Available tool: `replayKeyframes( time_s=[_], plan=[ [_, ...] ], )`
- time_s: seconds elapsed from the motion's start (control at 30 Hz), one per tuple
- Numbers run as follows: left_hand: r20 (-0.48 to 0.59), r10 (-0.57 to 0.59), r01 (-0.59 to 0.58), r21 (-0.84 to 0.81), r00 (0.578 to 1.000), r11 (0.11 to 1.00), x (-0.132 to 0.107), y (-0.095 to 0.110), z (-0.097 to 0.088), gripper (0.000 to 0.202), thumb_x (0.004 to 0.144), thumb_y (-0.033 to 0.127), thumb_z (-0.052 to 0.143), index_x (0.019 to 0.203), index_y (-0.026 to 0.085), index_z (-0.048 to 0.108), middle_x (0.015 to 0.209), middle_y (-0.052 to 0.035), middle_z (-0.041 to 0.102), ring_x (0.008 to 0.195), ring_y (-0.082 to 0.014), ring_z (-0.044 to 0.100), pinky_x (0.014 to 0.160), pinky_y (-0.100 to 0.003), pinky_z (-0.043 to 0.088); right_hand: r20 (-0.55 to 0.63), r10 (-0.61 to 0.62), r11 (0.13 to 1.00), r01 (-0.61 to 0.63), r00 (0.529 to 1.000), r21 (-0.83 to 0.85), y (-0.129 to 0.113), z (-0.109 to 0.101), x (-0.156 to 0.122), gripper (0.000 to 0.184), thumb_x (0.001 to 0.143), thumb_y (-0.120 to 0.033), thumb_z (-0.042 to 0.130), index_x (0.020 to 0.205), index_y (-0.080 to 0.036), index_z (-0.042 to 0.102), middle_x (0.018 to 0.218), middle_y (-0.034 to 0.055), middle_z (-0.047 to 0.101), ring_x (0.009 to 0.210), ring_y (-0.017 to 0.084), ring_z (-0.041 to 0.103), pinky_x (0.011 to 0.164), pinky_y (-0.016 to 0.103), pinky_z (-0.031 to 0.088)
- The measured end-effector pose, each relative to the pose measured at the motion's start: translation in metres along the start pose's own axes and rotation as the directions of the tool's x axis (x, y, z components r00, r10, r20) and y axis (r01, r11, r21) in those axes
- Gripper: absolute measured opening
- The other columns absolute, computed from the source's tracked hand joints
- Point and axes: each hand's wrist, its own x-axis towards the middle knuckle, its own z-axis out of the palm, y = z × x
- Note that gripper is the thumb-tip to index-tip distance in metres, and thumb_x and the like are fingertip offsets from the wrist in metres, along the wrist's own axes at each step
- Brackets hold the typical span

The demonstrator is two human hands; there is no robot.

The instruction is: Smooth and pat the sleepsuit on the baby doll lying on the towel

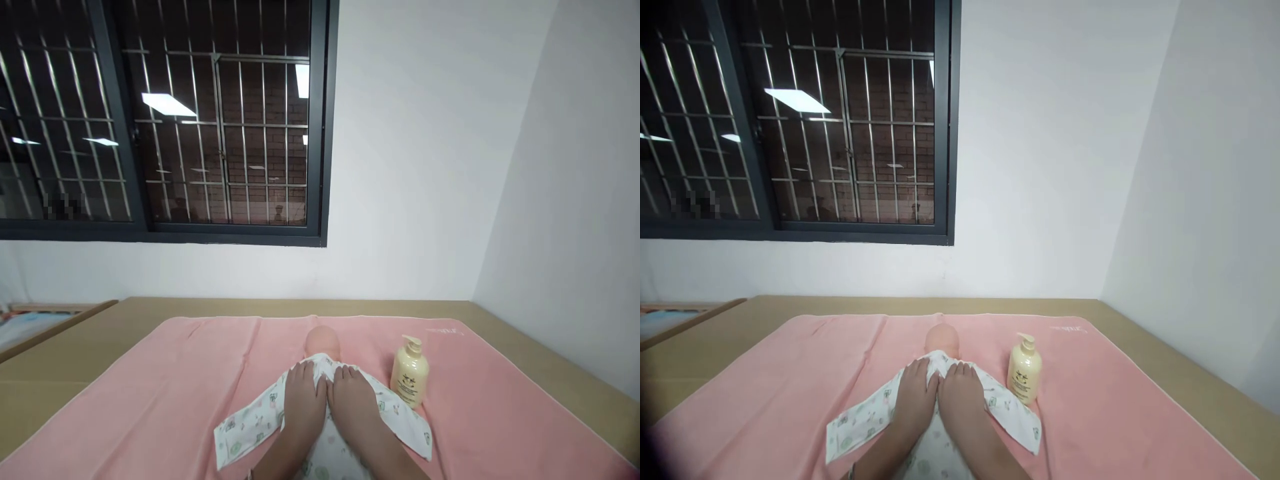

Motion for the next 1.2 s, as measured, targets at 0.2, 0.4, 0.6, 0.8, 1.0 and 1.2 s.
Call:
replayKeyframes(
  time_s=[0.2,0.4,0.6,0.8,1.0,1.2],
  plan=[
    [-0.046,0.030,-0.033,-0.079,0.998,0.996,-0.002,-0.004,0.006,0.035,0.091,0.031,0.039,0.112,0.016,0.063,0.111,-0.0126,0.066,0.106,-0.0280,0.058,0.095,-0.044,0.043,-0.031,-0.004,1.000,0.004,1.000,-0.005,-0.001,-0.002,-0.002,0.034,0.096,-0.020,0.037,0.105,-0.009,0.068,0.103,0.0208,0.067,0.096,0.032,0.061,0.088,0.045,0.043],
    [-0.122,0.100,-0.118,-0.154,0.988,0.981,-0.008,-0.002,0.008,0.033,0.094,0.026,0.035,0.102,0.020,0.067,0.103,-0.0107,0.068,0.100,-0.0250,0.062,0.093,-0.043,0.046,0.055,0.012,0.979,-0.023,0.998,0.204,0.019,0.002,0.014,0.036,0.095,-0.029,0.041,0.115,-0.013,0.066,0.123,0.0174,0.064,0.122,0.032,0.052,0.109,0.054,0.025],
    [-0.073,-0.067,0.060,-0.085,0.995,0.995,-0.002,-0.003,0.008,0.038,0.091,0.036,0.043,0.118,0.016,0.062,0.117,-0.0136,0.065,0.112,-0.0288,0.056,0.099,-0.045,0.042,0.071,0.036,0.987,-0.047,0.997,0.156,0.014,0.012,0.014,0.042,0.097,-0.028,0.036,0.126,-0.010,0.060,0.131,0.0187,0.059,0.125,0.032,0.051,0.108,0.050,0.031],
    [-0.067,-0.048,0.030,-0.248,0.997,0.968,-0.002,-0.012,0.010,0.031,0.090,0.035,0.045,0.106,0.020,0.066,0.107,-0.0100,0.068,0.103,-0.0254,0.061,0.095,-0.042,0.046,0.034,-0.056,0.997,0.053,0.998,0.061,0.004,0.020,0.007,0.041,0.093,-0.015,0.036,0.123,-0.007,0.064,0.126,0.0217,0.061,0.120,0.033,0.054,0.107,0.049,0.033],
    [-0.132,-0.036,-0.002,-0.276,0.991,0.961,-0.004,-0.010,0.009,0.029,0.089,0.037,0.047,0.100,0.021,0.068,0.101,-0.0106,0.069,0.100,-0.0265,0.062,0.092,-0.044,0.047,0.080,0.050,0.980,-0.065,0.995,0.189,0.018,0.015,0.018,0.051,0.096,-0.033,0.039,0.137,-0.005,0.051,0.142,0.0191,0.049,0.135,0.033,0.040,0.111,0.046,0.029],
    [-0.015,-0.084,0.079,-0.187,0.996,0.979,-0.001,-0.013,0.004,0.037,0.090,0.039,0.042,0.110,0.018,0.064,0.110,-0.0107,0.067,0.108,-0.0279,0.059,0.098,-0.047,0.045,0.064,-0.092,0.991,0.085,0.994,0.103,0.000,0.013,0.003,0.045,0.095,-0.019,0.036,0.133,-0.004,0.055,0.135,0.0225,0.054,0.129,0.032,0.047,0.111,0.046,0.026]
  ],
)
